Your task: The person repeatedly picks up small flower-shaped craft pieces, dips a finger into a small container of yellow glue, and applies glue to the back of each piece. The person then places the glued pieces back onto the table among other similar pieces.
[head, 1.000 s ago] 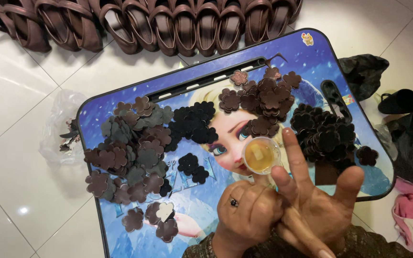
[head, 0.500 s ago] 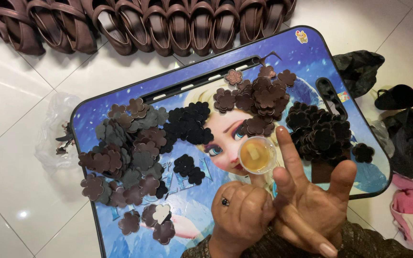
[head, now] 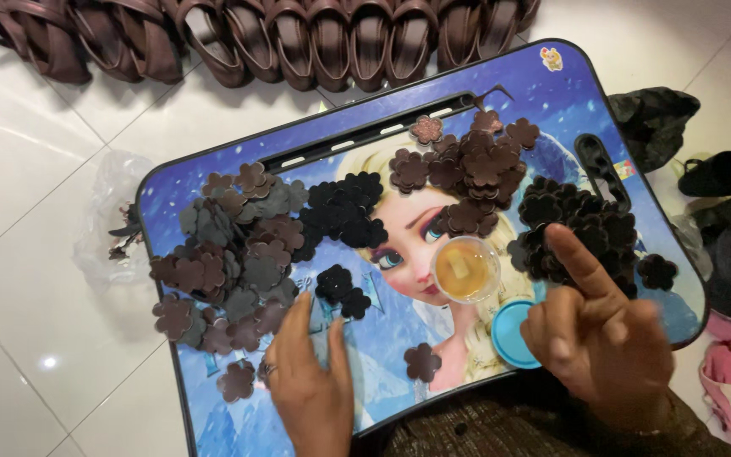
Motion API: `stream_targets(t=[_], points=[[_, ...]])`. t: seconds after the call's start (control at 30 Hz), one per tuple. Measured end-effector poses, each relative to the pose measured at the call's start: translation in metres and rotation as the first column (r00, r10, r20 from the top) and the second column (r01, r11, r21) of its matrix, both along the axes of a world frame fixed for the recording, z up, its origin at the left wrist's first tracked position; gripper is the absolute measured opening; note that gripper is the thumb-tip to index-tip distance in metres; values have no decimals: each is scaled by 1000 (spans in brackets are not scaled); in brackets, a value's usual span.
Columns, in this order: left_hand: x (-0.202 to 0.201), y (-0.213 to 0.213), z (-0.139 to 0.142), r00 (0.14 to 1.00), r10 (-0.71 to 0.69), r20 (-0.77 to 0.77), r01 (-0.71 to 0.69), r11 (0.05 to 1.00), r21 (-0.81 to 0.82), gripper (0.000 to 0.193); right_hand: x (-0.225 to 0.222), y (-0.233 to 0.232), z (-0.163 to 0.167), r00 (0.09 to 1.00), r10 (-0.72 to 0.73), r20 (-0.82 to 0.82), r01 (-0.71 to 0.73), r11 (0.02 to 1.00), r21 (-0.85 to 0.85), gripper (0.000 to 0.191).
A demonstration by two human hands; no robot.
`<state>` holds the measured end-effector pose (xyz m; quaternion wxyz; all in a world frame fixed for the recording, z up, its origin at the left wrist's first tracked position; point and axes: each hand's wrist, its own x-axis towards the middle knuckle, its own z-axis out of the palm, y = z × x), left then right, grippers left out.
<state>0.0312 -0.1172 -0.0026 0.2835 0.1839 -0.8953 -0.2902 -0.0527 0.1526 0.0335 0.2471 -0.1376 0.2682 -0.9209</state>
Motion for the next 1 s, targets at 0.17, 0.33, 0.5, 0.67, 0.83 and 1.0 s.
stream_targets(t=[0.17,0.33,0.5,0.67,0.83,1.0], points=[[-18,3,10,993,-49,108,63,990,-130,39,0,-4,-3,904,-64,-423,362,640,678,66],[-39,4,12,981,-106,161,128,982,-136,36,-3,-13,11,765,82,-639,596,288,750,47],[-48,7,12,978,-172,115,183,978,-95,25,-14,-25,22,520,332,-787,829,29,559,36],[-39,7,14,994,-67,90,71,997,-42,14,-23,-34,25,403,435,-805,865,108,491,49],[-36,3,14,972,-3,233,5,1000,-7,23,-29,-39,21,363,518,-775,865,121,487,59],[-31,5,11,989,-116,96,101,983,154,23,-24,-38,16,382,508,-772,849,138,511,58]])
